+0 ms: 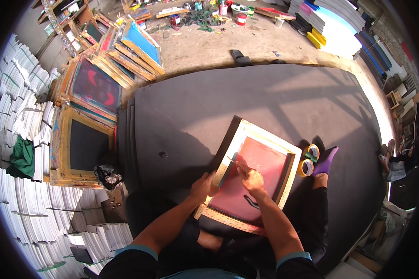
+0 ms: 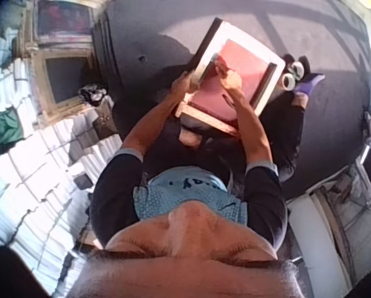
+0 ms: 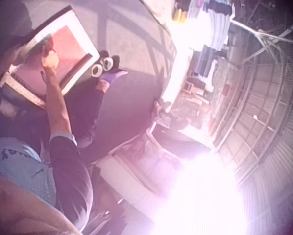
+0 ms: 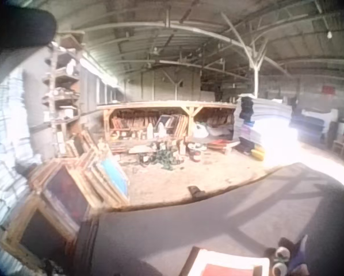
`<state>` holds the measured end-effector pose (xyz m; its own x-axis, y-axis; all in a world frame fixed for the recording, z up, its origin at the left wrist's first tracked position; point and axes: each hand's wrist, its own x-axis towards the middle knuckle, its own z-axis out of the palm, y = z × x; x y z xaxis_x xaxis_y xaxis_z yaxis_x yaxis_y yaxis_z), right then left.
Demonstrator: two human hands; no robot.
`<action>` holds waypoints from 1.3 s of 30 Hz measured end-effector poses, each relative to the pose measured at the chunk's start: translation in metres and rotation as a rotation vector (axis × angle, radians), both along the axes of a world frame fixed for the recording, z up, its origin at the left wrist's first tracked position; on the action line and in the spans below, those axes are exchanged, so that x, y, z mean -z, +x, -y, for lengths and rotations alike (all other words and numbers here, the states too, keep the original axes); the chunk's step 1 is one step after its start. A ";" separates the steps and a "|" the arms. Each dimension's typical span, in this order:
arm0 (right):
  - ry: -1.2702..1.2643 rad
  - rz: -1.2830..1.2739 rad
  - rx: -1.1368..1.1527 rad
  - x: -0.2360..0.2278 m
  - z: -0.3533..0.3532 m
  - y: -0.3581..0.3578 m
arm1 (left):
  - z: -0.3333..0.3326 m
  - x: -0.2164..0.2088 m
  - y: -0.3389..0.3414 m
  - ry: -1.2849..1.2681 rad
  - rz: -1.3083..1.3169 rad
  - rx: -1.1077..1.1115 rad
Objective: The person sits on the floor and cleans the inside of a wooden screen-printing frame using a cloth and a small tool. They wipe the red mesh surface and scrape along the edges, then use pliers to remove small debris from the frame.
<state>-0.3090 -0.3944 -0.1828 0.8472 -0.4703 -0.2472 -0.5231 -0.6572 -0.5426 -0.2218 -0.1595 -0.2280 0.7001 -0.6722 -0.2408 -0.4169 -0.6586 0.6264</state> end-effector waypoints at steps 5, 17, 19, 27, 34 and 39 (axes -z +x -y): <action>0.054 -0.017 0.009 0.001 0.004 0.002 | -0.002 -0.001 0.001 -0.016 0.005 0.017; 0.014 -0.067 -0.036 0.002 0.005 0.005 | -0.005 0.005 0.002 -0.033 0.033 0.061; -0.055 -0.100 -0.084 -0.004 0.003 0.008 | -0.004 0.006 0.005 -0.062 -0.012 0.072; 0.193 0.084 -0.011 0.024 0.013 0.002 | -0.001 0.030 0.001 -0.123 -0.025 0.056; 0.363 0.250 -0.134 0.039 0.032 0.007 | -0.004 0.022 0.002 -0.120 0.002 0.046; 0.720 0.205 -0.056 0.057 0.038 0.002 | -0.005 -0.006 -0.007 -0.059 -0.037 0.047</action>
